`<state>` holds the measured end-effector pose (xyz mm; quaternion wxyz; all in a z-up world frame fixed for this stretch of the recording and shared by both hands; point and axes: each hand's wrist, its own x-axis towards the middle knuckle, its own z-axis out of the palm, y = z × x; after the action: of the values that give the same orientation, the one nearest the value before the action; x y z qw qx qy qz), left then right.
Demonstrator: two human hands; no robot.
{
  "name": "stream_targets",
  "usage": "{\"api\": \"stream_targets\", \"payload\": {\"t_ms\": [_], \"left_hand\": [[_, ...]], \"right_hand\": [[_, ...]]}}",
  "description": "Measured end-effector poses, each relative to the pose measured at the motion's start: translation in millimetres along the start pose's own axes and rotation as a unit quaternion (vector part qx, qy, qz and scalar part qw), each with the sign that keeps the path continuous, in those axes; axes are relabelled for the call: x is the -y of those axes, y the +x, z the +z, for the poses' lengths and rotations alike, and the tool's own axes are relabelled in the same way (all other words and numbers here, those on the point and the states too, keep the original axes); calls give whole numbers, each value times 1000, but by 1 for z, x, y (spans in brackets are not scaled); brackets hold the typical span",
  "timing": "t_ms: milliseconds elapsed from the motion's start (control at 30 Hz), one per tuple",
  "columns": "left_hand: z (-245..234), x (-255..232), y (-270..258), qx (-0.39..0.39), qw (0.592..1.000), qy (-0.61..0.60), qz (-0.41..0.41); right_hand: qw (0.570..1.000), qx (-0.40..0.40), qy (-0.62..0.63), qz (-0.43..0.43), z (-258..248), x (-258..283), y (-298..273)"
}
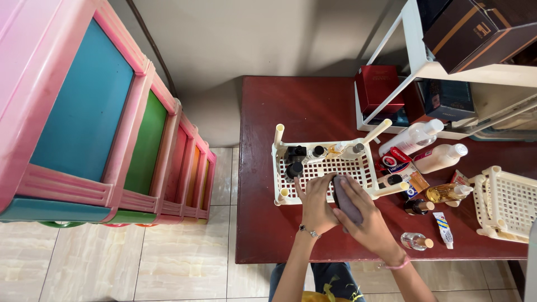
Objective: The person wipes the exterior of several small bottles with a cloth, one at a time, while they sit in a white plastic rack on a red table. After wiping each bottle, the person places it back into the rack.
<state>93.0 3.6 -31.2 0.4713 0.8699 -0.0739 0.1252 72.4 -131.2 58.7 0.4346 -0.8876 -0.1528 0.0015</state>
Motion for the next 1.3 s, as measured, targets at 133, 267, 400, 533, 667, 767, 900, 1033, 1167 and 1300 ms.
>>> {"api": "stream_targets", "payload": {"t_ms": [133, 267, 400, 533, 667, 767, 900, 1033, 1167, 1300], "left_hand": [[0, -4, -3, 10, 1000, -7, 4], [-3, -14, -4, 11, 1000, -1, 17], [-7, -20, -4, 21, 999, 25, 41], [-4, -14, -5, 3, 999, 21, 31], [-4, -5, -4, 2, 1000, -9, 0], [-2, 3, -2, 15, 999, -28, -43], [0, 12, -3, -8, 999, -34, -38], [6, 11, -5, -2, 999, -12, -38], [2, -1, -5, 3, 1000, -21, -12], [-8, -22, -5, 43, 999, -2, -1]], "right_hand": [[998, -12, 46, 28, 4, -24, 11], [993, 19, 53, 106, 3, -47, 12], [977, 28, 46, 205, 6, -52, 11], [993, -7, 28, 117, 8, -42, 2], [1000, -18, 20, -8, 4, -26, -4], [1000, 10, 20, -3, -5, -9, -11], [1000, 30, -2, -4, -4, 3, -19], [1000, -6, -1, -1, 9, -4, -16], [996, -16, 14, 90, 13, -27, 2], [971, 8, 1, 240, 13, -56, 9]]}}
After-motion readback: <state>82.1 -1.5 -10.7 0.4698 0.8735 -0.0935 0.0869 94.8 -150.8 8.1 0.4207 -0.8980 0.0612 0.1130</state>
